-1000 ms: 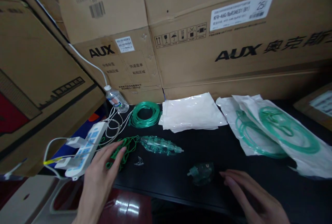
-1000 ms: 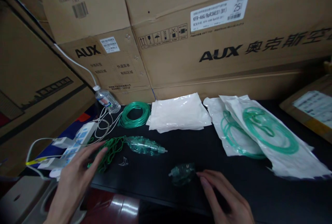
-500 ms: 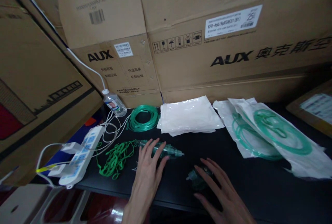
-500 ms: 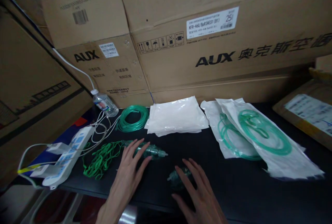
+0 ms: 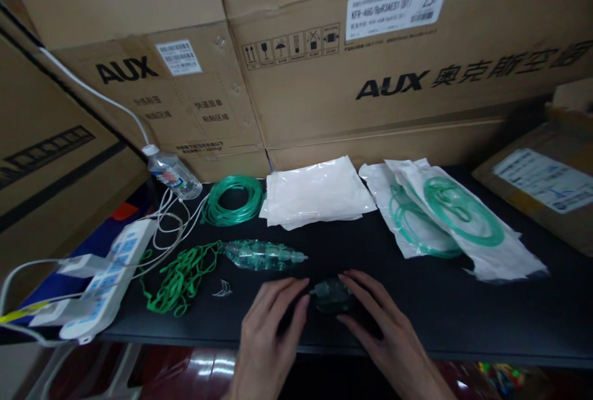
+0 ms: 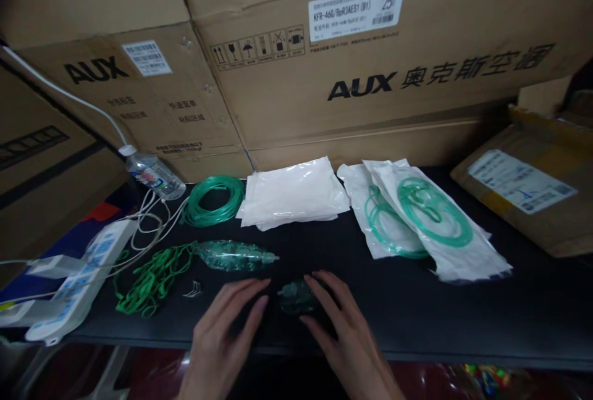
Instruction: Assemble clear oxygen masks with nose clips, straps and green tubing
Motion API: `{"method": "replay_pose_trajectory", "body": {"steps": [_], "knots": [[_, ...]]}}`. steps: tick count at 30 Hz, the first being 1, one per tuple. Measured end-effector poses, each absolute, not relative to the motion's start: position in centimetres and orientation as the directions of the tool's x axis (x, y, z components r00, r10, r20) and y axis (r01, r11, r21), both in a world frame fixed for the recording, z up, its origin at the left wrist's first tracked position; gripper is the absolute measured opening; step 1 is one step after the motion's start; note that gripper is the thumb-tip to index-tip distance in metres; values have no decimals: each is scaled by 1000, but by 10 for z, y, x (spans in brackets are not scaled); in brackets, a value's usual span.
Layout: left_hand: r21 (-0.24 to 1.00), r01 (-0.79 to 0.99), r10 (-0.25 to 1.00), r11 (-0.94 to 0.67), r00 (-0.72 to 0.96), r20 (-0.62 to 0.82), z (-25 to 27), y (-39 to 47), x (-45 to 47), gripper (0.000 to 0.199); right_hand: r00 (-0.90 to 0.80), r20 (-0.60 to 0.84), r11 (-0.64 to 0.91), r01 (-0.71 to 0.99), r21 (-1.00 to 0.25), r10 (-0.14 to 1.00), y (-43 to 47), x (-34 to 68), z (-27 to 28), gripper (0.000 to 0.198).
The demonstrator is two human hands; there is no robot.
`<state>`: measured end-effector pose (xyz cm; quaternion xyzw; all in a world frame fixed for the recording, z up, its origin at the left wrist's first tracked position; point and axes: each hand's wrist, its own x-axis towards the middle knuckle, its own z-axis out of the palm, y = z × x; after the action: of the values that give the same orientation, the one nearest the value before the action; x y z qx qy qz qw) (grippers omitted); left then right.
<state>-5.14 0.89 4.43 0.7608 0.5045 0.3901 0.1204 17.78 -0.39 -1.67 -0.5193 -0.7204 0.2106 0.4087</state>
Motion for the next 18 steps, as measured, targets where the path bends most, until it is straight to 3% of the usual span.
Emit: {"method": "replay_pose_trajectory", "body": {"steps": [3, 6, 14, 18], "knots": [[647, 672, 930, -360, 207, 302, 28, 1, -36, 42, -81, 331, 321, 538, -780, 940, -5, 180, -17, 46], [664, 685, 954, -300, 196, 228, 16, 1, -28, 52, -61, 305, 292, 508, -810, 950, -5, 180, -17, 43], [659, 656, 930, -368, 243, 277, 13, 8, -16, 59, 51, 369, 327, 359, -874, 928, 0, 172, 2, 29], [676, 601, 901, -425, 213, 378, 18, 8, -9, 50, 116, 406, 354, 314, -881, 906, 1, 161, 21, 28]]}}
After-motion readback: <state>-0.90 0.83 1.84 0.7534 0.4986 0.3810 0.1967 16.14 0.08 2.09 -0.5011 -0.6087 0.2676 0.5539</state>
